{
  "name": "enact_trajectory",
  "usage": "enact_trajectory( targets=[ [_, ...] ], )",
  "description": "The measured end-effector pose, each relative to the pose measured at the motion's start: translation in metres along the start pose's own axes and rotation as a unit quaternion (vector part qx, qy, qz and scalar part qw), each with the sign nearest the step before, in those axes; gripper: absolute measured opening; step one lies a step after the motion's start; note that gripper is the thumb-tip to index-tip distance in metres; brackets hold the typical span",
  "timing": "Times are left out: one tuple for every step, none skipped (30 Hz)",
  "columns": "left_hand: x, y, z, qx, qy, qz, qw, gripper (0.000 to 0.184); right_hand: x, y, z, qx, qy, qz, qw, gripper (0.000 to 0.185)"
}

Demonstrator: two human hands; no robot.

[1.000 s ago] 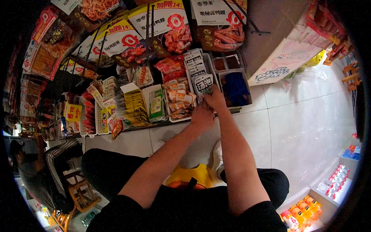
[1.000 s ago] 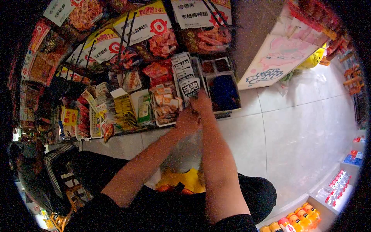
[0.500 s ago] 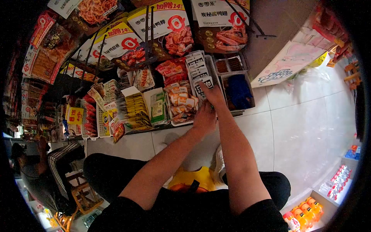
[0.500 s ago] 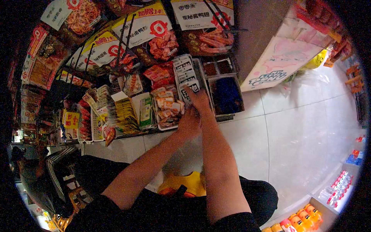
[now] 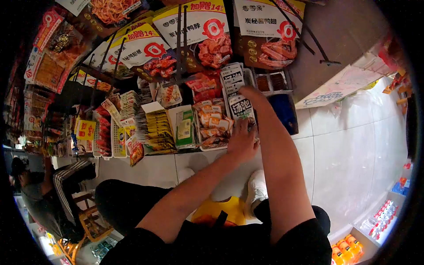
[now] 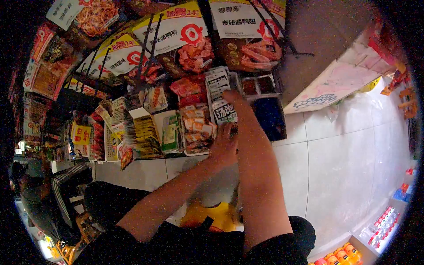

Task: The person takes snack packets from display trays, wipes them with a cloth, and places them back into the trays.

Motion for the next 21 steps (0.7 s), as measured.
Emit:
enact_trajectory(
  targets=[
    [0.002, 0.001, -0.001, -0.011, 0.002, -0.003, 1.000, 0.053, 0.012, 0.001, 0.003, -0.025, 0.006, 0.026, 0.999, 0.037],
    [0.004, 0.002, -0.001, -0.023, 0.004, -0.005, 1.000, 0.052, 0.024, 0.001, 0.006, -0.050, 0.011, 0.052, 0.997, 0.037],
    [0.007, 0.001, -0.001, -0.034, 0.006, -0.006, 0.999, 0.052, 0.019, 0.002, 0.002, -0.086, -0.001, 0.063, 0.994, 0.038],
    [0.008, -0.002, -0.001, -0.020, 0.007, -0.008, 1.000, 0.052, 0.012, 0.001, -0.002, -0.123, -0.012, 0.074, 0.990, 0.038],
    [0.008, -0.007, 0.000, -0.006, 0.007, -0.012, 1.000, 0.052, 0.014, 0.000, -0.001, -0.184, 0.076, 0.033, 0.979, 0.035],
    [0.007, -0.012, 0.000, 0.008, 0.008, -0.017, 1.000, 0.053, 0.017, 0.000, 0.002, -0.243, 0.167, 0.001, 0.955, 0.035],
    [0.008, -0.015, 0.001, 0.014, 0.013, -0.021, 1.000, 0.053, 0.023, 0.000, 0.004, -0.327, 0.185, -0.018, 0.927, 0.032],
    [0.009, -0.019, 0.002, 0.019, 0.018, -0.025, 0.999, 0.054, 0.029, 0.002, 0.010, -0.321, 0.166, -0.023, 0.932, 0.030],
    [0.009, -0.018, 0.003, 0.024, 0.022, -0.030, 0.999, 0.055, 0.025, 0.001, 0.008, -0.316, 0.148, -0.029, 0.937, 0.029],
    [0.008, -0.017, 0.005, 0.032, 0.027, -0.039, 0.998, 0.055, 0.021, 0.006, 0.008, -0.220, 0.092, -0.017, 0.971, 0.031],
    [0.007, -0.015, 0.007, 0.041, 0.032, -0.047, 0.998, 0.055, 0.017, 0.006, 0.006, -0.181, 0.066, -0.001, 0.981, 0.032],
    [0.006, -0.013, 0.008, 0.049, 0.037, -0.056, 0.997, 0.056, 0.015, 0.007, 0.005, -0.142, 0.042, 0.016, 0.989, 0.034],
    [0.005, -0.016, 0.010, 0.047, 0.039, -0.040, 0.997, 0.055, 0.011, 0.004, 0.003, -0.163, 0.046, 0.036, 0.985, 0.033],
    [0.005, -0.020, 0.010, 0.045, 0.042, -0.024, 0.998, 0.054, 0.007, 0.002, 0.000, -0.184, 0.051, 0.054, 0.980, 0.033],
    [0.005, -0.017, 0.010, 0.045, 0.045, -0.007, 0.998, 0.053, 0.006, 0.001, 0.000, -0.196, 0.106, 0.066, 0.973, 0.033],
    [0.007, -0.017, 0.009, 0.042, 0.040, -0.016, 0.998, 0.052, 0.003, 0.000, 0.002, -0.207, 0.161, 0.077, 0.962, 0.034],
    [0.007, -0.017, 0.009, 0.039, 0.035, -0.027, 0.998, 0.051, 0.002, -0.002, 0.002, -0.233, 0.206, 0.087, 0.946, 0.034],
    [0.007, -0.015, 0.008, 0.037, 0.030, -0.038, 0.998, 0.050, -0.001, -0.004, 0.000, -0.260, 0.250, 0.099, 0.927, 0.034],
    [0.007, -0.016, 0.008, 0.038, 0.028, -0.040, 0.998, 0.050, -0.003, -0.005, -0.002, -0.302, 0.284, 0.113, 0.903, 0.034],
    [0.007, -0.018, 0.009, 0.038, 0.025, -0.042, 0.998, 0.049, -0.005, -0.003, -0.002, -0.286, 0.288, 0.132, 0.904, 0.034],
    [0.007, -0.019, 0.009, 0.038, 0.022, -0.043, 0.998, 0.049, -0.010, -0.003, -0.004, -0.269, 0.293, 0.150, 0.905, 0.034]
  ],
)
Point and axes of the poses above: each hand's wrist, its own x-axis towards the middle knuckle, its own y-axis out of the back of the hand, z = x × y, the point moved 4 cm from there along x, towards the middle knuckle, and after that the axes turned 15 degrees about x, right-handed, at the moved point
